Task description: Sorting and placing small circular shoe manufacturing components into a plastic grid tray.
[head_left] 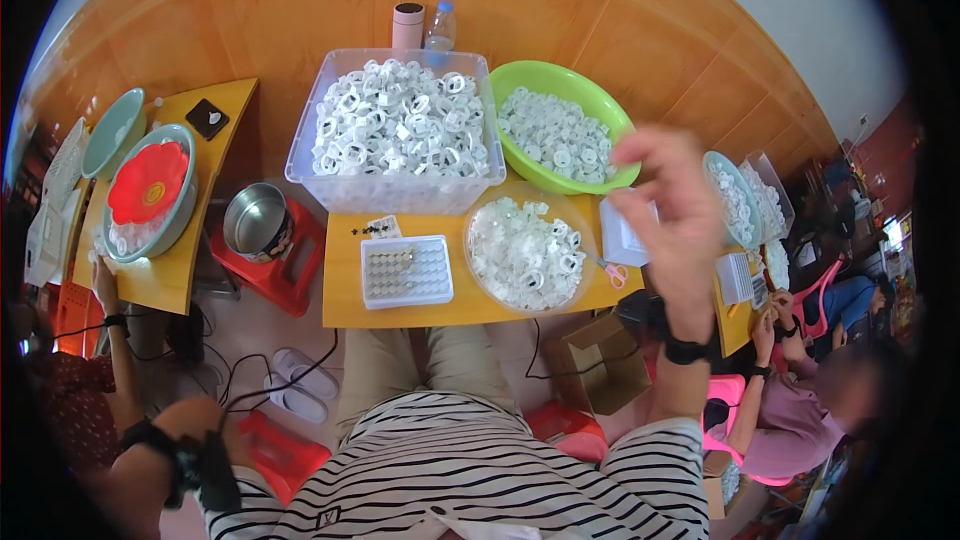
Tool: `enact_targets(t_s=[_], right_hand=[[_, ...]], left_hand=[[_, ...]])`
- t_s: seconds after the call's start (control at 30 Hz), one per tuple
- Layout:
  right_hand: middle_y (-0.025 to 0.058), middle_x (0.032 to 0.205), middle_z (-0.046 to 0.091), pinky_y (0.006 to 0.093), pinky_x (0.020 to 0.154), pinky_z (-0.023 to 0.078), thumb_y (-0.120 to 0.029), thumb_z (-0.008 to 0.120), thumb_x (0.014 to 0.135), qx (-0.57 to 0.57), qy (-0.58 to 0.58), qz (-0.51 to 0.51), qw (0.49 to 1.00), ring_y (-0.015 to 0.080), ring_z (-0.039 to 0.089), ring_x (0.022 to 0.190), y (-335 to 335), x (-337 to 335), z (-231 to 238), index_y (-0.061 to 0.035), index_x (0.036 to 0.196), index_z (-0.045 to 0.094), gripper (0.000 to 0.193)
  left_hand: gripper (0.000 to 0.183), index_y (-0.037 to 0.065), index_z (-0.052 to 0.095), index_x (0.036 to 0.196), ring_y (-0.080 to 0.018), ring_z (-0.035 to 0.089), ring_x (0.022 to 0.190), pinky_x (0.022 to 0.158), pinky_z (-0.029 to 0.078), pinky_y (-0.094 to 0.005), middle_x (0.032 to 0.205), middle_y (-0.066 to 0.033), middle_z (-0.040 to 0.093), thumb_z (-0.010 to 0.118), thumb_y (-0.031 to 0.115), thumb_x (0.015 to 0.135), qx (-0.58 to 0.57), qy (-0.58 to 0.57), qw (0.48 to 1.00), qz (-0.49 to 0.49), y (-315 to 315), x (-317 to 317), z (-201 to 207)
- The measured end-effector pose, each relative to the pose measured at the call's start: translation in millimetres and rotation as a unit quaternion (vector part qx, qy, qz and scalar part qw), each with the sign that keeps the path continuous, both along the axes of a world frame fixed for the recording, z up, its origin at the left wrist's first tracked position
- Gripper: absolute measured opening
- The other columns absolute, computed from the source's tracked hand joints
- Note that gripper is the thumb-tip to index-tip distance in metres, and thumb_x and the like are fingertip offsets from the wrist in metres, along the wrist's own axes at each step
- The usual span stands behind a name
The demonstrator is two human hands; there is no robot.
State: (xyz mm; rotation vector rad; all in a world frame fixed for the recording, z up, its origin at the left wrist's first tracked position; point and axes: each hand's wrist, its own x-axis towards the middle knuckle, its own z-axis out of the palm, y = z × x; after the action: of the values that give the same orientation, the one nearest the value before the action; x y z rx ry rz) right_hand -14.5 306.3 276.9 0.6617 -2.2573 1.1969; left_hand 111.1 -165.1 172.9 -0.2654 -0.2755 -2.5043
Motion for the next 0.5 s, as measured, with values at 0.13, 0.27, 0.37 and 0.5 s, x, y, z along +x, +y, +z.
enact_targets(t_s=[0.13,0.27,0.37,0.5], right_hand=[[0.0082,0.079,0.056,0.0308,0.056,0.044,-0.006,0.067,0.07,0.16,-0.156,-0.102,0.969,0.02,0.058,0.072,45,-17,-154,-0.0069,0.095,0.063,0.026],[0.0104,0.08,0.055,0.0358,0.062,0.045,-0.006,0.068,0.067,0.193,-0.195,-0.146,0.951,0.0276,0.057,0.075,46,1,-203,-0.0077,0.093,0.063,0.026],[0.008,0.078,0.055,0.0341,0.061,0.046,-0.005,0.068,0.066,0.217,-0.173,-0.114,0.954,0.0246,0.057,0.066,31,-4,-214,-0.0066,0.09,0.064,0.024],[0.0074,0.076,0.054,0.0328,0.06,0.045,-0.004,0.068,0.066,0.245,-0.166,-0.109,0.949,0.024,0.056,0.062,38,-5,-224,-0.0051,0.085,0.062,0.02]], left_hand=[[0.018,-0.002,0.061,0.094,-0.0262,0.059,0.083,0.077,0.051,-0.032,0.096,-0.016,0.056,0.063,0.005,0.078,0.02,0.0,1.0,0.008,87,-25,30],[0.029,-0.007,0.057,0.1,-0.0202,0.06,0.086,0.08,0.048,-0.0309,0.094,-0.0096,0.059,0.044,0.017,0.09,-0.577,-0.171,0.798,-0.016,111,-95,-8],[0.03,-0.005,0.056,0.103,-0.0191,0.06,0.087,0.081,0.049,-0.0309,0.093,-0.0109,0.06,0.047,0.021,0.091,-0.391,-0.254,0.88,-0.089,88,-109,-60],[0.032,-0.001,0.056,0.104,-0.0181,0.06,0.087,0.079,0.05,-0.0317,0.094,-0.0107,0.061,0.048,0.027,0.092,-0.244,-0.279,0.919,-0.132,75,-108,-95]])
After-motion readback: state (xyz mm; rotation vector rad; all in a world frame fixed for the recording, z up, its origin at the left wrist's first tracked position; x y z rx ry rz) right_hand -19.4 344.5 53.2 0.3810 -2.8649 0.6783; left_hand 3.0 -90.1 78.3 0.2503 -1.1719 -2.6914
